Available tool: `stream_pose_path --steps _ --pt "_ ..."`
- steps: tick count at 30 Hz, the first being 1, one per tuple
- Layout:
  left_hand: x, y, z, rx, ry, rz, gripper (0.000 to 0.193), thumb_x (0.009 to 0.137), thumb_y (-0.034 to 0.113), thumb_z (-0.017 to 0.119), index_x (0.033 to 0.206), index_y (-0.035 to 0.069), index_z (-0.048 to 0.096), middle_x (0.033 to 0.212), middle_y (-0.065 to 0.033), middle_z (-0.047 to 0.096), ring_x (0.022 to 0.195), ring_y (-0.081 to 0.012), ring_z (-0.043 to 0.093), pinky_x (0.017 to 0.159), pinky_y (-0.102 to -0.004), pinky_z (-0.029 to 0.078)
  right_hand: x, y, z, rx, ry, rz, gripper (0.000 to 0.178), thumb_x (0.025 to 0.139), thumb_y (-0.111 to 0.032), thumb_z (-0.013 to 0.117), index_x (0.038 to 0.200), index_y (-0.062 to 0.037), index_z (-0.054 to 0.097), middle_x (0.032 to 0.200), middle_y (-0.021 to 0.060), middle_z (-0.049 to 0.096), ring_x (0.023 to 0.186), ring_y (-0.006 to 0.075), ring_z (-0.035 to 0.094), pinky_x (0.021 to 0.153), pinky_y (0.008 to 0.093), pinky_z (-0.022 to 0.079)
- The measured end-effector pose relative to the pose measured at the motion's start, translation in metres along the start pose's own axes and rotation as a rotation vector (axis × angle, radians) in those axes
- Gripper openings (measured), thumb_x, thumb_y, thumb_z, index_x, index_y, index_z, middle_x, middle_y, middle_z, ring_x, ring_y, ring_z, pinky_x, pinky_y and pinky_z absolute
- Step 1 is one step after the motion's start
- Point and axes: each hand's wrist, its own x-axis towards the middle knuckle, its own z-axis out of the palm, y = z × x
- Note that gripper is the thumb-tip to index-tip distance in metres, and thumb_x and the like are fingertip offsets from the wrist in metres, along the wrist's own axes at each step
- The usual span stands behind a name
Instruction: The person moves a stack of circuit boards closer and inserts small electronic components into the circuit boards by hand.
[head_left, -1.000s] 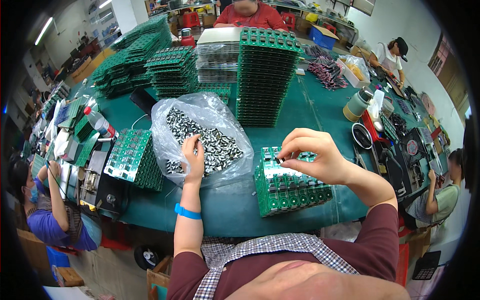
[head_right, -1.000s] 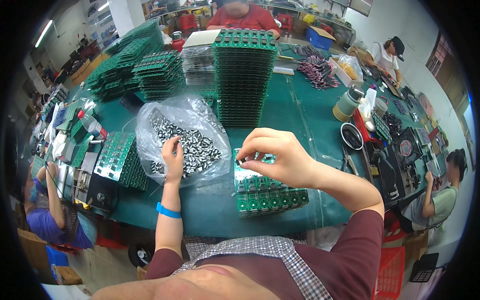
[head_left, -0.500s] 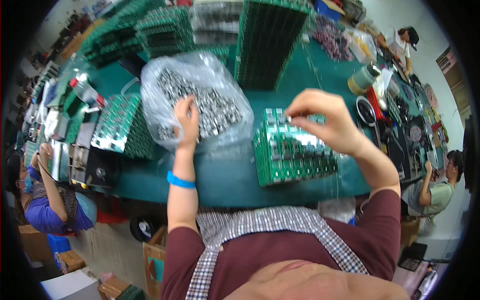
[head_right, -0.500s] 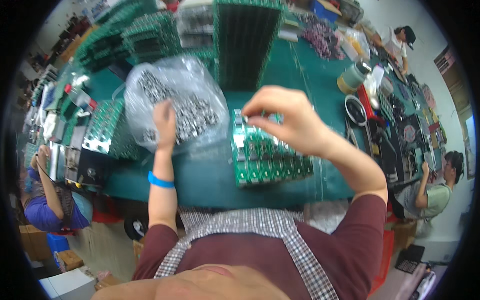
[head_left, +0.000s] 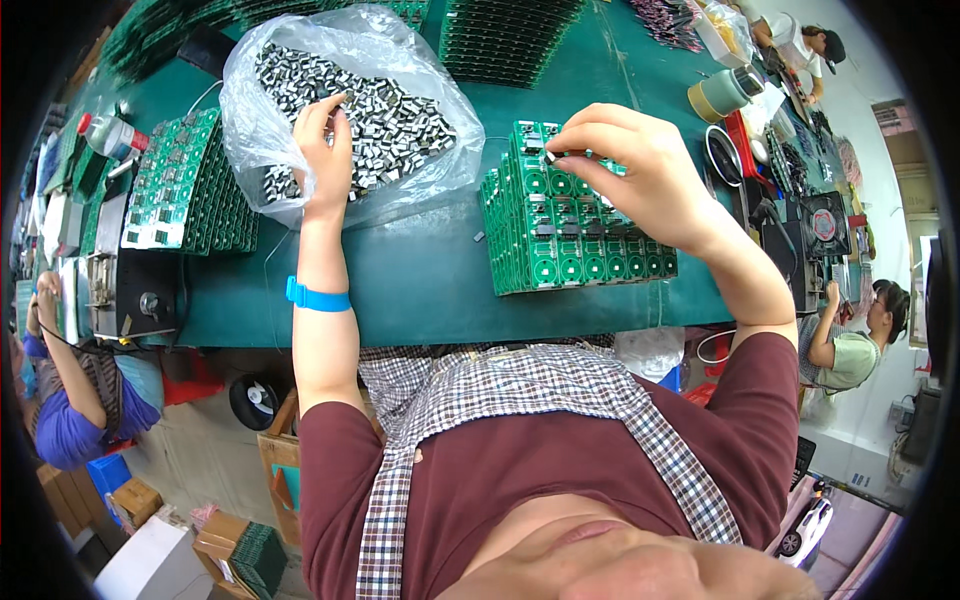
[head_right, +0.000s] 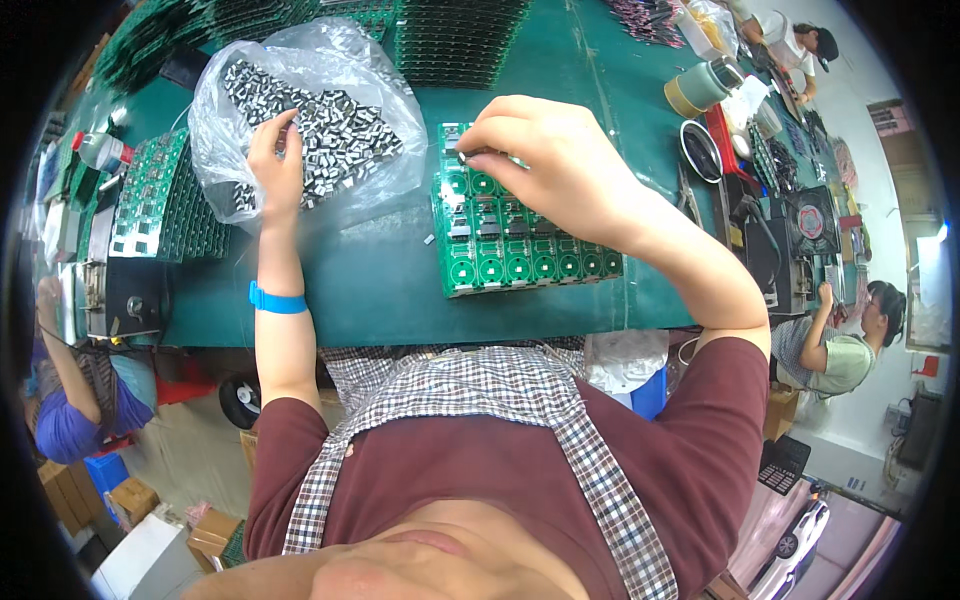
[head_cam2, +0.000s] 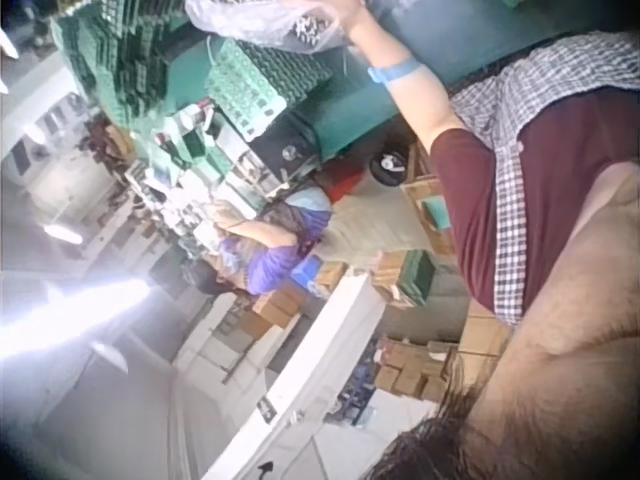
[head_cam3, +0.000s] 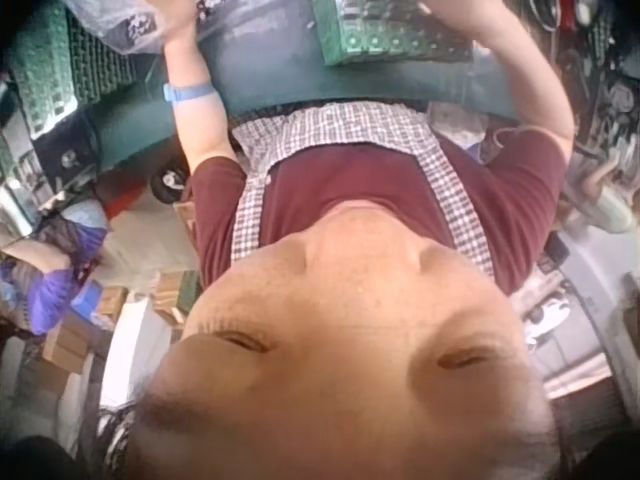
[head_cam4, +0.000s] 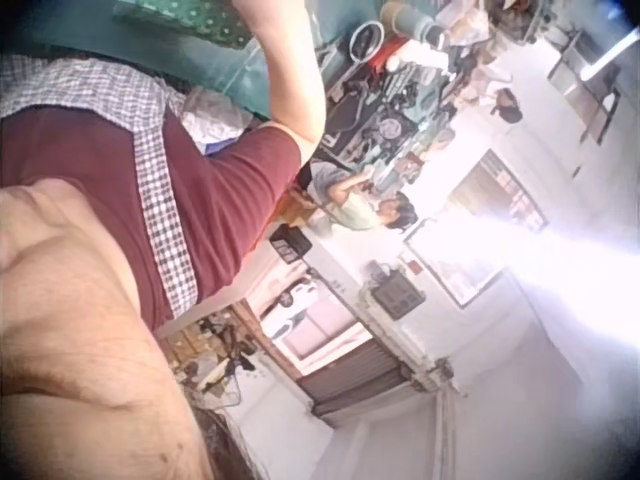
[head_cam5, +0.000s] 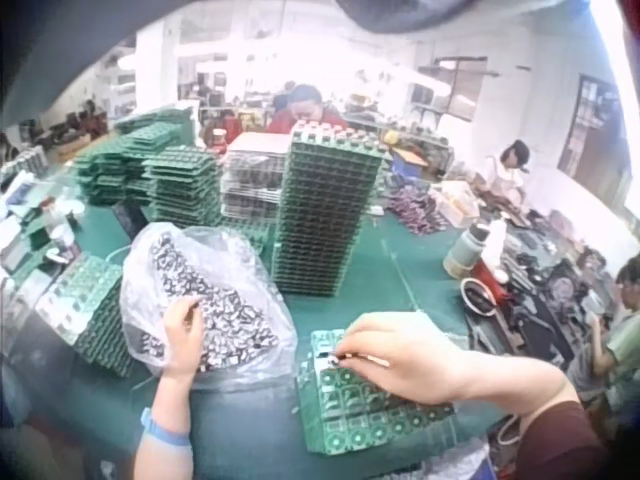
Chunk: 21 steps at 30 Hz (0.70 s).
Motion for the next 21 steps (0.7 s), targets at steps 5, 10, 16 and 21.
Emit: stream_pose_path --steps 5,10,16,21 --pt "-0.002 -0.003 0.002 -0.009 0.020 0.003 0.019 0.081 -0.001 0.059 0.099 0.003 0.066 0.085 -0.0073 0.061 0.071 -0.0156 0.056 0.066 -0.0273 0.046 0.004 -0.002 0.010 -0.083 -0.029 -0.031 0.012 0.078 -0.008 0.063 0.089 -0.0045 0.064 0.087 0.0086 0.061 0.081 0.0272 0.061 0.070 0.0363 0.050" --pt "-0.001 -0.009 0.004 -0.010 0.031 0.029 0.019 0.082 -0.001 0.059 0.099 0.003 0.066 0.083 -0.0066 0.060 0.069 -0.0146 0.055 0.065 -0.0266 0.045 0.005 -0.001 0.015 -0.128 -0.024 -0.046 0.013 0.077 -0.007 0.065 0.089 -0.0047 0.064 0.087 0.0080 0.061 0.080 0.0262 0.061 0.069 0.0345 0.050" --pt "-0.001 -0.012 0.007 -0.019 0.041 0.042 0.020 0.081 -0.003 0.058 0.098 0.003 0.066 0.081 -0.0063 0.059 0.067 -0.0144 0.055 0.063 -0.0262 0.045 0.006 -0.002 0.017 -0.160 -0.018 -0.042 0.011 0.078 -0.009 0.062 0.088 -0.0045 0.064 0.086 0.0071 0.059 0.083 0.0255 0.060 0.072 0.0348 0.049" --pt "-0.001 -0.012 0.007 -0.017 0.039 0.053 0.020 0.081 -0.003 0.058 0.098 0.002 0.066 0.081 -0.0063 0.059 0.066 -0.0144 0.055 0.062 -0.0264 0.045 0.006 -0.002 0.017 -0.169 -0.019 -0.065 0.011 0.078 -0.009 0.063 0.087 -0.0046 0.063 0.086 0.0068 0.059 0.082 0.0254 0.060 0.072 0.0347 0.049"
